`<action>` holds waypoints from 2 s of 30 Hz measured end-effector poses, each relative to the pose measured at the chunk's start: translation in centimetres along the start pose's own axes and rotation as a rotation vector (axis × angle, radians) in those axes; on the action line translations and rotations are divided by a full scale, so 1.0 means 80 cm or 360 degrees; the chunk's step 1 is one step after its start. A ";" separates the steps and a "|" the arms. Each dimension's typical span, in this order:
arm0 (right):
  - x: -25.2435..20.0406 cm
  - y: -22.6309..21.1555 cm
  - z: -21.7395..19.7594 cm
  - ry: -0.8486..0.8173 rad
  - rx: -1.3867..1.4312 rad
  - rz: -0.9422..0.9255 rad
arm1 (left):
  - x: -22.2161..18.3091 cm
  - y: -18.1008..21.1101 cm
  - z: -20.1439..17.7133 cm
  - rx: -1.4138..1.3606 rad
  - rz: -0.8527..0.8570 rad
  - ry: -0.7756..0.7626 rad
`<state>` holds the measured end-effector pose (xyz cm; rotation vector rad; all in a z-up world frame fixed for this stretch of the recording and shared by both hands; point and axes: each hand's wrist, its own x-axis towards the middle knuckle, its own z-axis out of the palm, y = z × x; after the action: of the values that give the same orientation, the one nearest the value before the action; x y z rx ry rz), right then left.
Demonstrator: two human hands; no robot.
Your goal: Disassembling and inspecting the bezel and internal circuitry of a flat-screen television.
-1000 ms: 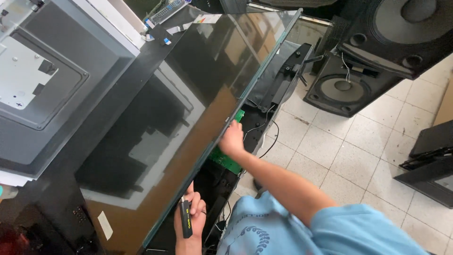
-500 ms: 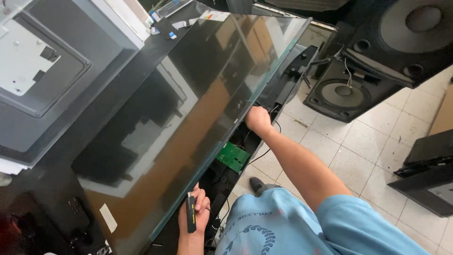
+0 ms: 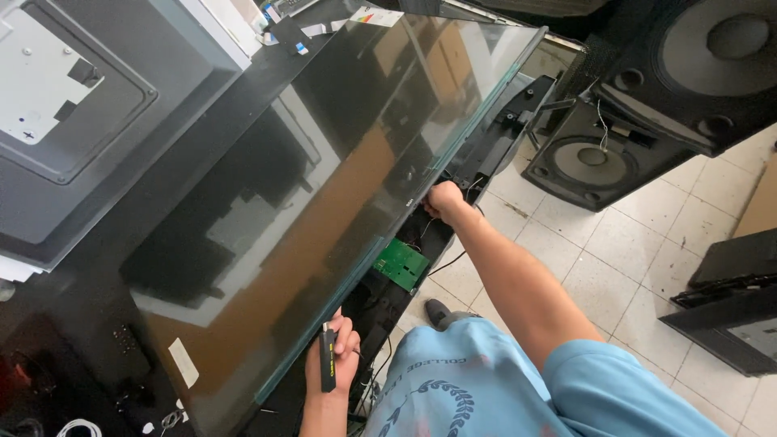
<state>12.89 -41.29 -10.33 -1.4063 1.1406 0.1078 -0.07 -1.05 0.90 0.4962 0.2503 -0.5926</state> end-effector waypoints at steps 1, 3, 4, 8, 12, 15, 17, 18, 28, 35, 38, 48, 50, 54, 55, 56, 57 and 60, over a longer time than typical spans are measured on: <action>-0.005 0.000 0.002 0.0031 -0.0001 -0.0065 | 0.000 0.001 0.002 -0.0006 0.0007 -0.0008; -0.001 0.005 0.005 0.0056 -0.0002 -0.0133 | -0.001 0.003 0.006 -0.0011 0.0021 -0.0015; 0.009 0.011 0.007 0.0100 -0.0157 -0.0132 | -0.002 0.004 0.009 -0.0009 0.0019 -0.0054; 0.052 0.030 -0.012 0.0111 -0.1446 -0.0365 | 0.004 -0.004 -0.012 -0.0052 0.0015 -0.0105; -0.134 -0.063 -0.031 -0.0073 -0.0957 -0.0336 | -0.004 -0.001 0.010 -0.0032 0.0011 -0.0081; -0.215 -0.079 -0.055 0.0048 -0.1404 -0.0658 | 0.000 0.005 0.013 -0.0065 -0.0037 -0.0031; -0.293 -0.086 -0.077 0.0616 -0.1080 -0.1177 | 0.001 0.006 0.012 -0.0065 -0.0069 -0.0103; -0.293 -0.066 -0.079 0.0612 -0.1090 -0.1176 | 0.003 0.007 0.008 -0.0074 -0.0068 -0.0098; -0.185 0.079 -0.110 -0.0203 0.0655 0.0351 | 0.001 0.011 0.025 -0.0095 -0.0127 -0.0104; -0.207 0.167 -0.200 -0.0016 0.1094 0.0202 | 0.015 -0.001 -0.013 -0.0410 -0.0270 -0.0327; -0.215 0.204 -0.255 0.0090 0.1104 0.0168 | 0.016 -0.006 -0.022 -0.0423 -0.0311 -0.0317; -0.315 0.174 -0.336 0.0284 0.1190 0.0052 | 0.038 -0.066 -0.120 -0.0488 -0.0334 -0.0240; -0.321 0.172 -0.348 0.0461 0.1228 0.0119 | 0.040 -0.084 -0.137 -0.0435 -0.0269 0.0024; -0.333 0.174 -0.388 0.0503 0.1166 0.0060 | 0.048 -0.089 -0.167 -0.0578 -0.0343 -0.0026; -0.331 0.179 -0.402 0.0547 0.1140 0.0023 | 0.046 -0.089 -0.166 -0.0525 -0.0257 0.0074; -0.329 0.185 -0.415 0.0589 0.1114 -0.0014 | 0.043 -0.090 -0.165 -0.0470 -0.0171 0.0173; -0.340 0.179 -0.417 0.0588 0.1105 -0.0001 | 0.041 -0.087 -0.154 -0.0472 -0.0170 0.0189; -0.357 0.171 -0.432 0.0629 0.1121 -0.0117 | 0.026 -0.088 -0.115 -0.0254 -0.0154 0.0299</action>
<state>-29.74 -49.86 7.25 -0.8455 1.2737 -0.5971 -3.31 -2.38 -10.37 0.3868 0.4987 -0.6149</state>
